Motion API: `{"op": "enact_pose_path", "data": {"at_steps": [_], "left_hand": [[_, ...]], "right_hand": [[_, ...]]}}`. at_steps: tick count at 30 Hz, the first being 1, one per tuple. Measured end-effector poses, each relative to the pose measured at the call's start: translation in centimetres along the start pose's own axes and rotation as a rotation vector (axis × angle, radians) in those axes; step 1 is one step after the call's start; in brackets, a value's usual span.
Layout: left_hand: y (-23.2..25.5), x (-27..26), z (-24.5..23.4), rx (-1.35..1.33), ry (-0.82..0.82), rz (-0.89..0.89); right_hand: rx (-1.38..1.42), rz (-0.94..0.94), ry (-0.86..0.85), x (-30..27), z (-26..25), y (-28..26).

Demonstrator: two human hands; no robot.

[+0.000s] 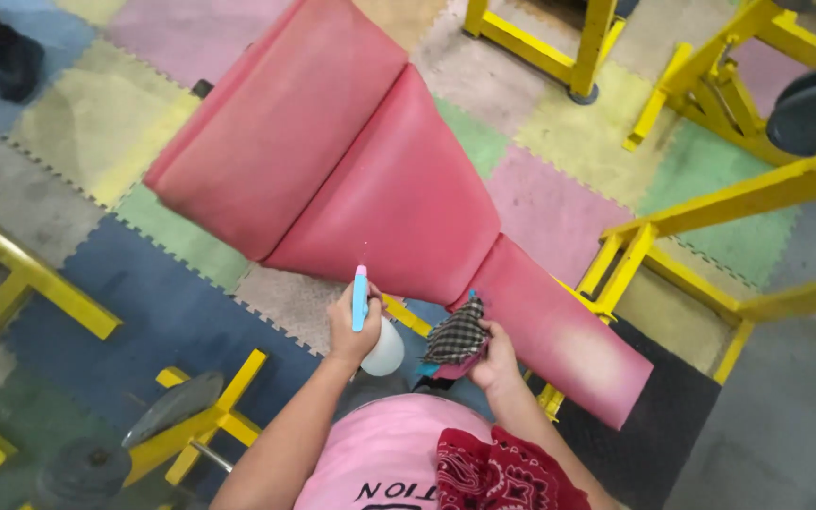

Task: Wiping down gym machines and weights using a spray bottle and cloth.

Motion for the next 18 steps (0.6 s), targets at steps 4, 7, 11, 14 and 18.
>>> {"op": "enact_pose_path", "data": {"at_steps": [4, 7, 11, 14, 18], "left_hand": [[-0.7, -0.3, -1.6, 0.051, 0.056, 0.073], [-1.1, 0.5, -2.4, 0.07, 0.098, -0.014], [1.0, -0.9, -1.7, 0.088, -0.125, 0.166], [0.6, -1.5, -0.7, 0.074, -0.263, 0.188], [-3.1, -3.1, 1.3, 0.197, -0.425, 0.259]], "right_hand": [[-0.014, 0.006, -0.01, -0.5, 2.0, 0.1], [-0.029, -0.028, -0.042, -1.8, 4.6, -0.2], [-0.005, -0.049, -0.038, -2.5, 4.0, 1.7], [0.013, -0.069, -0.015, -2.4, 2.5, 2.7], [0.048, -0.116, 0.019, -1.5, -2.3, 2.9]]}}
Point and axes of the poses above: each hand's wrist, its own x-axis towards the middle knuckle, its own z-axis out of the palm, y = z × x, the point moved 6 cm from there along x, towards the middle knuckle, and after that the axes turned 5 degrees about -x, right-handed, at the moved point
